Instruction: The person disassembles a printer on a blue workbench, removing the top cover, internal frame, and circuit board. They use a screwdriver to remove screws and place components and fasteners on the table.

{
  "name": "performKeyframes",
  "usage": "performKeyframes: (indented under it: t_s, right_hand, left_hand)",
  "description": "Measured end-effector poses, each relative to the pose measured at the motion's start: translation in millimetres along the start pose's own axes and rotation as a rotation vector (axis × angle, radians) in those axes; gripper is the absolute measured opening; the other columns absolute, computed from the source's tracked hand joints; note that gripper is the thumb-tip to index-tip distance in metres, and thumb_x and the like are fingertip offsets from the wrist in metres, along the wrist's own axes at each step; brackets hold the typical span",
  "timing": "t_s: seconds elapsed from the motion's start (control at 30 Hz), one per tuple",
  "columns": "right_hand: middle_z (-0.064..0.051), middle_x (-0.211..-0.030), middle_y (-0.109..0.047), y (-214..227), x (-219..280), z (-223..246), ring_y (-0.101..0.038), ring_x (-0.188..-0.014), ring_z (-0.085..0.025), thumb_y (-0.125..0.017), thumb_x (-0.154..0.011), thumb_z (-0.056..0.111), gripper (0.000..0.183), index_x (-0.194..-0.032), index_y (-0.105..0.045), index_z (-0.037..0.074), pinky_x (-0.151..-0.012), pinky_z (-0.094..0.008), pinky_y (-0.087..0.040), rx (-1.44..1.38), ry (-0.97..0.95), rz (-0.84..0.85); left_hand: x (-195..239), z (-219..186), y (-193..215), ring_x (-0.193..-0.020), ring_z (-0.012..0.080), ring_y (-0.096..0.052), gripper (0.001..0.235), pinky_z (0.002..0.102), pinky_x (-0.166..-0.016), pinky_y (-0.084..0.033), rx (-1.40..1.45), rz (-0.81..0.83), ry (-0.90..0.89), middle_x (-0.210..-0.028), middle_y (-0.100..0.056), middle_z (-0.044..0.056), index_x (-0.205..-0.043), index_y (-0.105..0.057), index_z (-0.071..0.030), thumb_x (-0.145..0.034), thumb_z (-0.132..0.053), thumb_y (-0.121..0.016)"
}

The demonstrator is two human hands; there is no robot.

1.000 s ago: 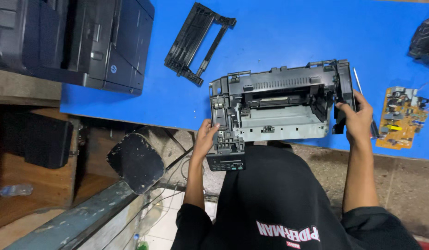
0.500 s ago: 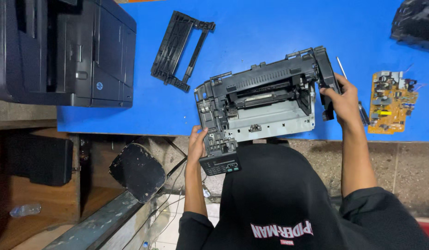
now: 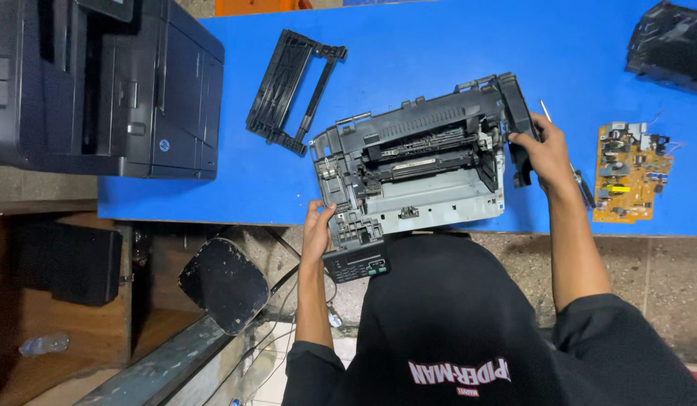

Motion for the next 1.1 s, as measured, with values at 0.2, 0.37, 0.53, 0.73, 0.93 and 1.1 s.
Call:
performKeyframes:
  t_s: [0.2,0.37,0.53,0.73,0.93,1.1]
  right_hand:
    - [-0.005,-0.112,-0.068,-3.0,-6.8,27.2,-0.063,-0.096,-0.012,-0.073,-0.095,0.001,0.056,-0.148,-0.057,0.001,-0.083,-0.026,-0.053,0.058,0.067,-0.007]
    - [-0.009,-0.11,-0.066,-4.8,19.3,83.0,-0.067,-0.091,-0.018,-0.072,-0.095,-0.001,0.061,-0.153,-0.053,0.0,-0.078,-0.032,-0.056,0.033,0.065,0.076]
    - [-0.013,-0.126,-0.064,-16.8,64.2,128.0,-0.069,-0.11,-0.021,-0.07,-0.098,-0.004,0.063,-0.155,-0.044,-0.005,-0.095,-0.034,-0.058,0.007,0.214,0.146]
    - [-0.014,-0.129,-0.061,-30.9,100.4,158.6,-0.07,-0.108,-0.021,-0.07,-0.096,0.0,0.075,-0.163,-0.036,-0.003,-0.091,-0.035,-0.059,0.029,0.225,0.201]
    - [-0.026,-0.13,-0.059,-33.1,129.2,176.7,-0.069,-0.11,-0.034,-0.069,-0.093,-0.011,0.073,-0.157,-0.034,-0.008,-0.1,-0.046,-0.055,0.392,0.457,0.153]
    - [-0.015,-0.126,-0.06,-27.4,135.9,179.0,-0.069,-0.1,-0.023,-0.071,-0.1,0.005,0.079,-0.168,-0.029,-0.002,-0.081,-0.034,-0.06,0.018,0.268,0.153]
  left_hand:
    - [-3.8,-14.0,-10.6,-0.097,0.0208,-0.066,0.022,0.035,-0.086,-0.054,0.012,0.013,-0.048,-0.108,-0.069,0.017,-0.116,-0.05,-0.005,-0.1,-0.011,-0.063]
    - [10.0,-38.0,-14.5,-0.106,0.0222,-0.066,0.018,0.038,-0.095,-0.054,0.114,0.014,-0.006,-0.114,-0.068,0.015,-0.115,-0.051,-0.006,-0.1,-0.009,-0.061]
    - [30.9,-64.7,-11.1,-0.117,0.019,-0.064,0.031,0.036,-0.105,-0.049,0.109,0.019,0.017,-0.126,-0.066,0.011,-0.131,-0.055,-0.001,-0.101,-0.009,-0.057]
    - [50.2,-89.6,-5.5,-0.112,0.0244,-0.066,0.043,0.04,-0.099,-0.053,0.138,0.017,0.126,-0.127,-0.066,0.015,-0.143,-0.051,-0.001,-0.102,-0.012,-0.055]
    - [49.3,-95.9,-3.6,-0.116,0.0268,-0.067,0.056,0.042,-0.1,-0.054,0.063,0.031,0.115,-0.13,-0.065,0.017,-0.15,-0.046,-0.003,-0.096,-0.017,-0.055]
    - [54.7,-104.7,-6.0,-0.122,0.0265,-0.063,0.057,0.041,-0.105,-0.051,0.077,0.06,0.073,-0.136,-0.063,0.016,-0.152,-0.045,-0.001,-0.098,-0.015,-0.055]
Point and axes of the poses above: each hand's wrist, its own x-axis away from the middle knuckle, its own y-axis out of the back of the hand, z = x × y, the point moved 1 cm from there along -x, towards the middle knuckle
